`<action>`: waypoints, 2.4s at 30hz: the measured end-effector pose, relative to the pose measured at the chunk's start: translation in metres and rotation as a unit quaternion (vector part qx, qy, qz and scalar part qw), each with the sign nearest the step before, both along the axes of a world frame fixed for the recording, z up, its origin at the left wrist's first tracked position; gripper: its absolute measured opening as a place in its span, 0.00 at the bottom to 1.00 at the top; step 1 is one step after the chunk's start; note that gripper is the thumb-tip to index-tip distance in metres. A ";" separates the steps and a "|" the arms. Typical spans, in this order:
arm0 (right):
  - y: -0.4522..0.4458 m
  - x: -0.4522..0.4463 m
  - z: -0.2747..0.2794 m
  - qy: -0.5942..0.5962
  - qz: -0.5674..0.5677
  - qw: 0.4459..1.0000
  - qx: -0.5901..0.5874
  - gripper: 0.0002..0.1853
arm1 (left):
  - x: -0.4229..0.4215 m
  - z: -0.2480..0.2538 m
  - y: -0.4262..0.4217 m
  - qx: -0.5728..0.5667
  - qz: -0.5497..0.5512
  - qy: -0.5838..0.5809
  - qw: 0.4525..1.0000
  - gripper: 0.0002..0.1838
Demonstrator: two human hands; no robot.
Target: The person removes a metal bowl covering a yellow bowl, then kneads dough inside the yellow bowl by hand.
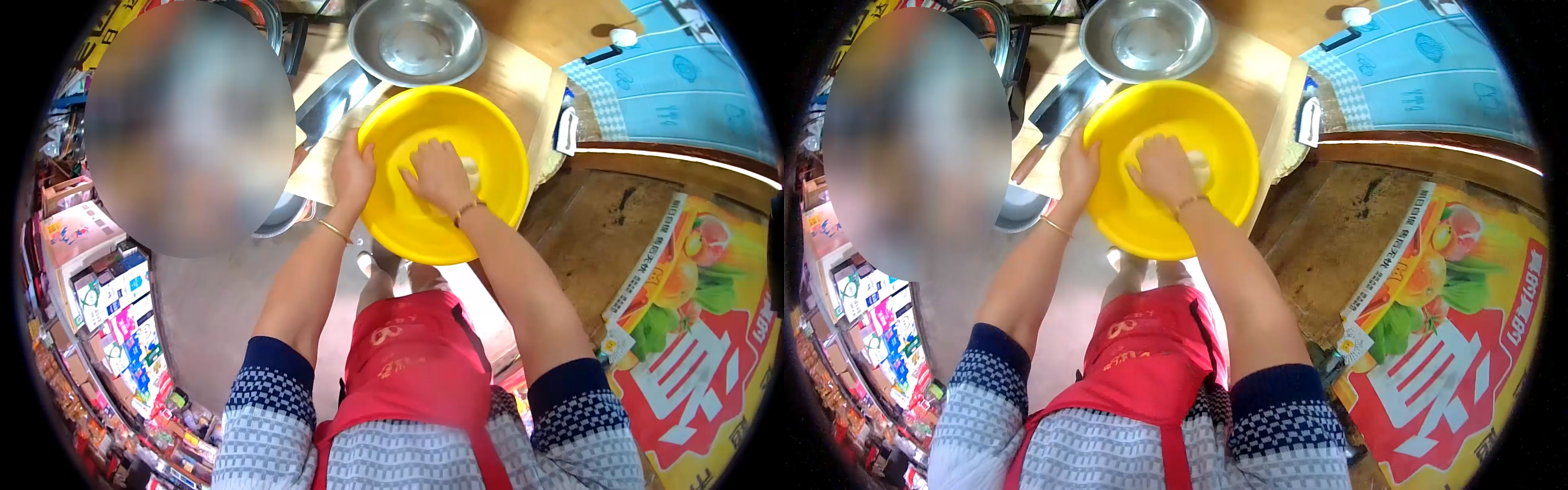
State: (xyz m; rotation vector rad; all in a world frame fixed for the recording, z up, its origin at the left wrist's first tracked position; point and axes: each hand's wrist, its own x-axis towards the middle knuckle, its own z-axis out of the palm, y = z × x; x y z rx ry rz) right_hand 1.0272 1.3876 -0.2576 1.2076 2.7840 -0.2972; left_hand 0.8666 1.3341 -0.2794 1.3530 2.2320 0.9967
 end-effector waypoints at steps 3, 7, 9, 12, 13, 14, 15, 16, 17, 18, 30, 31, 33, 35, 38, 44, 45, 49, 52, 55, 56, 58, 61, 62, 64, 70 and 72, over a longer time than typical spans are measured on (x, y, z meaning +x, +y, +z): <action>-0.031 0.038 -0.018 0.135 0.066 0.986 0.075 0.13 | 0.000 0.001 -0.001 -0.003 0.003 -0.002 1.000 0.13; -0.037 0.033 -0.039 0.168 0.018 0.984 0.061 0.09 | -0.003 -0.002 0.000 0.011 -0.009 -0.049 0.999 0.14; -0.029 0.017 -0.051 0.213 -0.004 0.973 0.093 0.08 | -0.004 -0.004 -0.003 -0.021 -0.020 -0.054 0.998 0.14; -0.025 -0.005 -0.064 0.192 -0.025 0.979 0.070 0.08 | -0.006 0.001 -0.005 -0.005 -0.045 -0.075 0.996 0.14; -0.023 -0.007 -0.064 0.177 -0.017 0.983 0.040 0.08 | -0.006 0.002 -0.007 -0.031 -0.038 -0.080 0.996 0.14; -0.011 -0.011 -0.066 0.164 -0.006 0.986 0.022 0.07 | -0.006 0.002 0.002 -0.042 -0.031 -0.082 0.995 0.14; -0.002 -0.014 -0.065 0.162 -0.007 0.986 0.027 0.07 | -0.006 0.003 0.009 -0.037 -0.033 -0.084 0.995 0.14; -0.002 -0.018 -0.065 0.154 -0.004 0.988 0.021 0.07 | -0.005 0.006 0.007 -0.044 -0.030 -0.096 0.994 0.14; -0.002 -0.021 -0.064 0.147 0.001 0.989 0.014 0.07 | -0.004 0.009 0.005 -0.051 -0.025 -0.106 0.993 0.14; 0.003 -0.024 -0.063 0.149 0.004 0.989 0.017 0.07 | -0.005 0.010 0.007 -0.048 -0.023 -0.104 0.993 0.14; 0.015 -0.047 -0.067 0.139 0.029 0.986 -0.085 0.09 | -0.004 0.012 0.004 -0.061 -0.023 -0.067 0.996 0.14; 0.015 -0.049 -0.069 0.143 0.036 0.985 -0.084 0.10 | -0.004 0.009 0.004 -0.058 -0.023 -0.074 0.995 0.15; 0.016 -0.050 -0.072 0.153 0.045 0.984 -0.081 0.10 | -0.004 0.006 0.004 -0.052 -0.020 -0.075 0.996 0.15; 0.014 -0.050 -0.074 0.187 0.040 0.978 -0.078 0.11 | -0.004 0.009 0.004 -0.021 -0.031 -0.056 0.998 0.15; 0.011 -0.048 -0.073 0.193 0.029 0.978 -0.077 0.10 | -0.005 0.006 0.002 -0.024 -0.030 -0.045 0.998 0.16; 0.015 -0.014 -0.012 0.072 0.091 0.990 -0.076 0.11 | -0.018 -0.006 0.008 -0.042 -0.020 -0.009 0.999 0.19; 0.008 0.002 -0.011 0.073 0.108 0.990 -0.062 0.11 | -0.019 -0.004 0.007 -0.052 -0.015 -0.002 0.999 0.19; -0.033 0.048 -0.005 0.027 0.134 0.990 -0.031 0.12 | -0.020 -0.013 0.003 -0.059 -0.007 -0.010 0.998 0.20; -0.038 0.050 -0.020 0.031 0.124 0.991 -0.026 0.14 | -0.021 -0.004 0.006 -0.054 -0.012 -0.027 0.998 0.18; -0.037 0.044 -0.035 0.078 0.095 0.992 -0.011 0.13 | -0.019 0.001 0.005 -0.027 -0.015 -0.046 0.998 0.16; -0.034 0.041 -0.040 0.101 0.082 0.991 0.005 0.13 | -0.020 0.000 0.007 -0.002 -0.016 -0.053 0.998 0.15; -0.036 0.034 -0.045 0.111 0.062 0.992 0.015 0.12 | -0.017 0.004 0.004 -0.024 -0.011 -0.058 0.998 0.15; -0.030 0.020 -0.049 0.127 0.017 0.991 0.034 0.08 | -0.019 0.004 0.007 -0.028 -0.011 -0.057 0.998 0.15; -0.030 0.017 -0.049 0.130 -0.008 0.991 0.031 0.06 | -0.017 0.004 0.006 -0.021 -0.013 -0.058 0.998 0.15; -0.025 0.009 -0.050 0.123 -0.014 0.992 0.020 0.06 | -0.018 0.006 0.008 -0.024 -0.016 -0.073 0.997 0.15; -0.010 -0.009 -0.054 0.129 -0.006 0.992 0.000 0.05 | -0.018 0.013 0.009 -0.052 -0.010 -0.073 0.996 0.15; -0.004 -0.014 -0.056 0.134 -0.002 0.991 0.003 0.05 | -0.018 0.012 0.012 -0.056 -0.017 -0.077 0.995 0.15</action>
